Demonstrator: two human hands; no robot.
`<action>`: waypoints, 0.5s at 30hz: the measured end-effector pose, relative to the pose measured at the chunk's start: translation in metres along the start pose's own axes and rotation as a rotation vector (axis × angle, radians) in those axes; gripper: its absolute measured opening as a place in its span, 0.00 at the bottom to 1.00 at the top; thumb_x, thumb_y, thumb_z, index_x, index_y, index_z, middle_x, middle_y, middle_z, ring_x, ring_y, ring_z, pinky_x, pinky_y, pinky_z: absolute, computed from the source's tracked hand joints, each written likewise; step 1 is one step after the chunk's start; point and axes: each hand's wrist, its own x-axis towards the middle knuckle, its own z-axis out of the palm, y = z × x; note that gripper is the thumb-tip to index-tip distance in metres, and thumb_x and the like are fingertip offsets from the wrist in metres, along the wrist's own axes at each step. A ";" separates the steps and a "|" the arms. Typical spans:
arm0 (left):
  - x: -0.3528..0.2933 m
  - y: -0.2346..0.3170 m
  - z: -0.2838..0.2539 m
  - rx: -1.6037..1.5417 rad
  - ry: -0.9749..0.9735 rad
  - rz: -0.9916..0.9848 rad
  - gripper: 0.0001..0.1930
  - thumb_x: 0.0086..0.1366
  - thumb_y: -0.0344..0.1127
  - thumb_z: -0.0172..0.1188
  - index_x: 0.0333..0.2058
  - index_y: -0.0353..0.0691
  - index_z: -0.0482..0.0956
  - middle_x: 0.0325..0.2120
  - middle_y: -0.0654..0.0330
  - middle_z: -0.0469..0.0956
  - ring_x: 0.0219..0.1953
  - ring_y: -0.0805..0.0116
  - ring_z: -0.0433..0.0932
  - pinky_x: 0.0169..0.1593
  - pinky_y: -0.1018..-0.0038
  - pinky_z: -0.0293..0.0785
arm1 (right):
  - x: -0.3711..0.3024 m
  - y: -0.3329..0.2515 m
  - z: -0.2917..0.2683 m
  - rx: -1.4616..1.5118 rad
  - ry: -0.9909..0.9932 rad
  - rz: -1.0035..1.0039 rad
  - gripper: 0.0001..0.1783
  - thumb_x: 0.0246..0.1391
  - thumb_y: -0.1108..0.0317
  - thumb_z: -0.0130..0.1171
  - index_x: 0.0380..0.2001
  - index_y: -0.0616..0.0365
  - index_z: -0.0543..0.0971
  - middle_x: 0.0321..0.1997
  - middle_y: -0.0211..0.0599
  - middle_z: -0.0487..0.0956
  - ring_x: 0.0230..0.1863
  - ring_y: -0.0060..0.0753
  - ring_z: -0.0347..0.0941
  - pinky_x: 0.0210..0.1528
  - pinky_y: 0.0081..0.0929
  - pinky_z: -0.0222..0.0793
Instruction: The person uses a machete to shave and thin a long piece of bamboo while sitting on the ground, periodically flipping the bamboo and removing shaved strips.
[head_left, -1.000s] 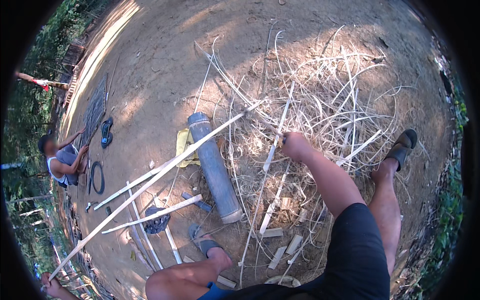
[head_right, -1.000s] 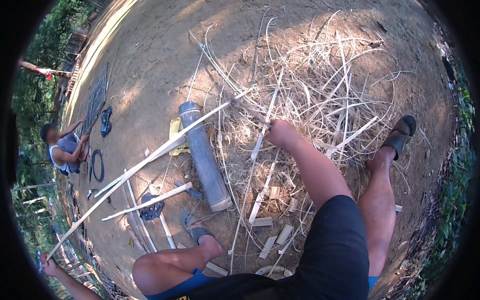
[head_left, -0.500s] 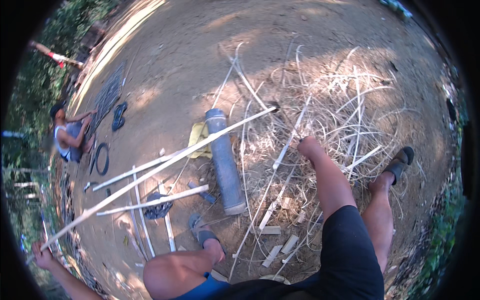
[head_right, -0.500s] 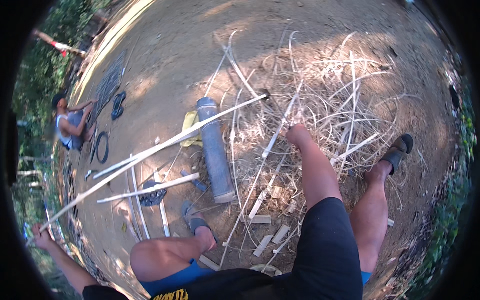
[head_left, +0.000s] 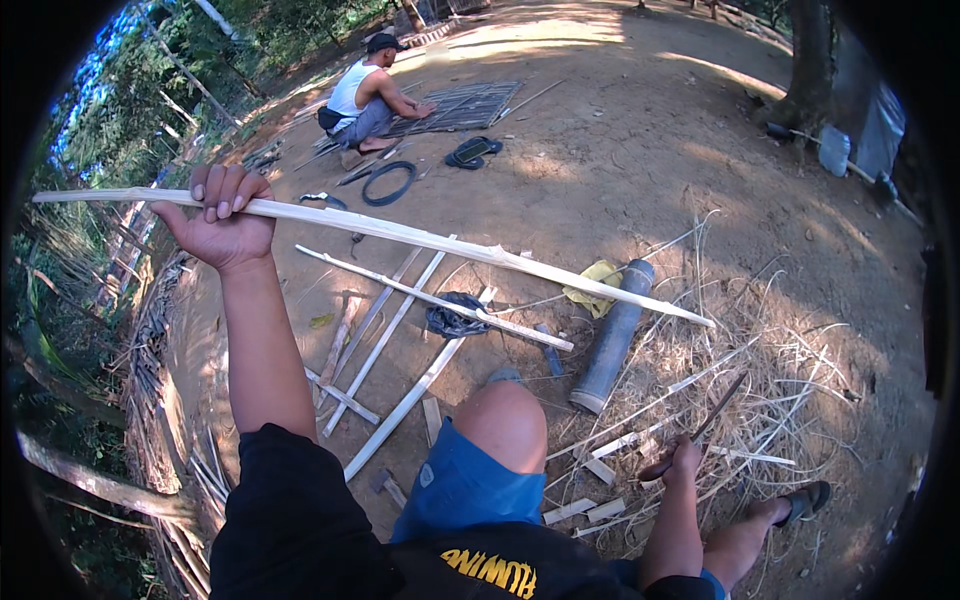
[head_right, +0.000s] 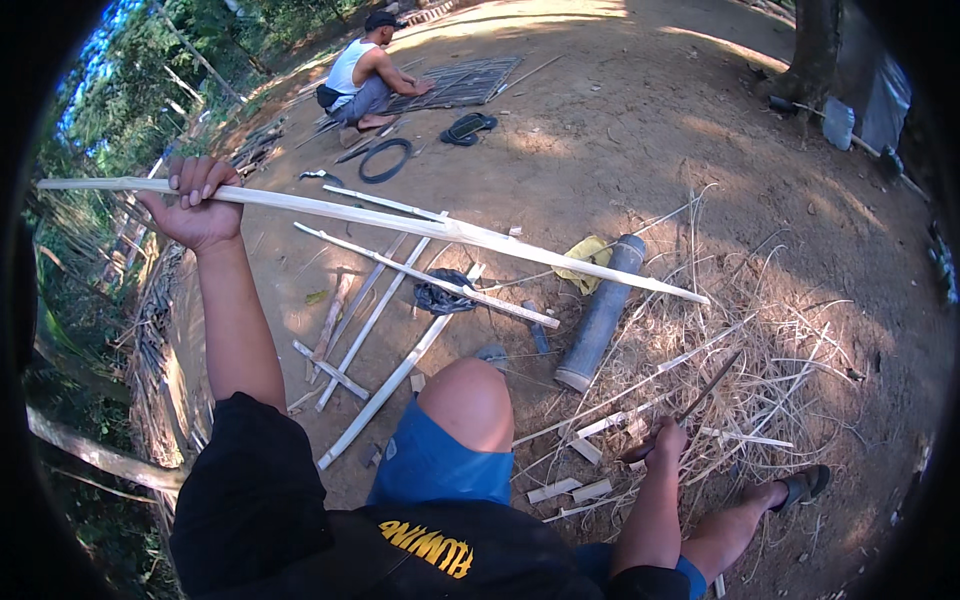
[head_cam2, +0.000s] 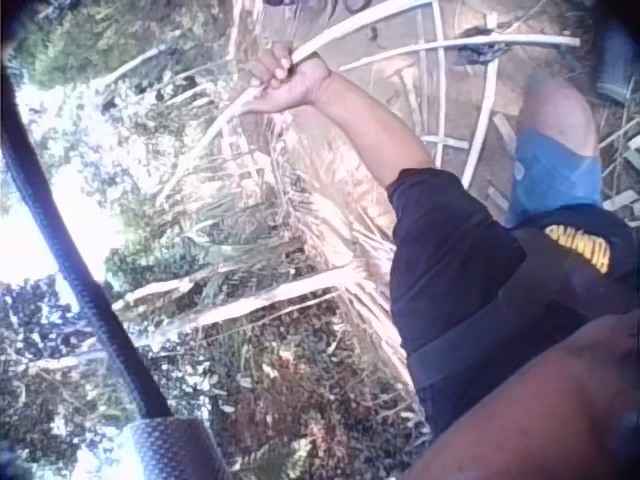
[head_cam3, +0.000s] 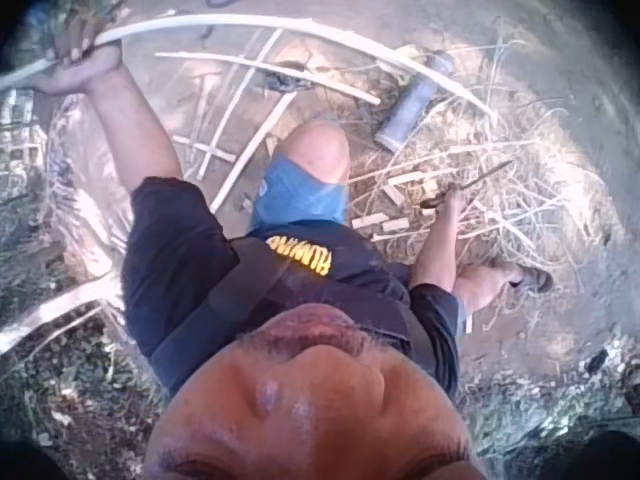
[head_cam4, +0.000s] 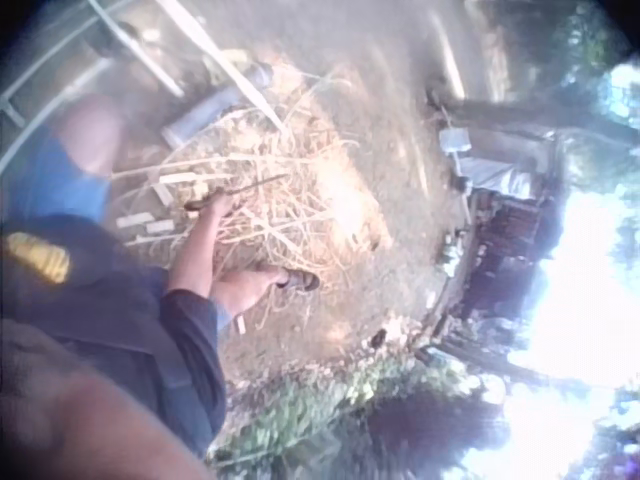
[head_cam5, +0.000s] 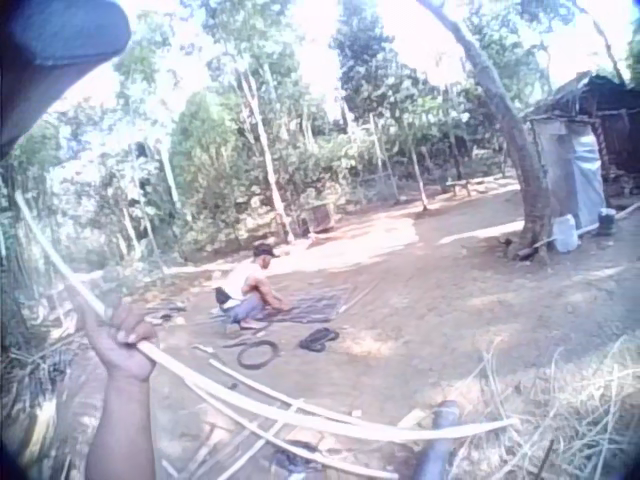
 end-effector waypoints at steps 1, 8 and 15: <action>-0.008 0.004 0.008 -0.015 0.006 0.000 0.34 0.55 0.74 0.56 0.25 0.43 0.69 0.15 0.70 0.63 0.20 0.75 0.65 0.28 0.76 0.66 | -0.017 0.008 -0.003 -0.018 0.016 0.028 0.08 0.53 0.68 0.54 0.21 0.54 0.69 0.14 0.30 0.65 0.13 0.29 0.63 0.16 0.30 0.64; -0.034 0.061 0.017 0.291 0.514 0.497 0.45 0.58 0.80 0.35 0.41 0.37 0.71 0.34 0.48 0.76 0.42 0.51 0.76 0.50 0.51 0.74 | -0.092 0.030 -0.031 -0.125 -0.040 0.032 0.07 0.53 0.69 0.53 0.23 0.55 0.70 0.15 0.29 0.65 0.15 0.28 0.63 0.17 0.30 0.64; -0.048 0.191 0.024 0.581 0.648 0.506 0.44 0.65 0.72 0.36 0.64 0.38 0.47 0.51 0.42 0.67 0.50 0.46 0.72 0.58 0.43 0.67 | -0.168 0.041 -0.037 -0.211 -0.145 -0.033 0.05 0.52 0.69 0.53 0.24 0.53 0.69 0.15 0.27 0.64 0.13 0.25 0.61 0.15 0.29 0.62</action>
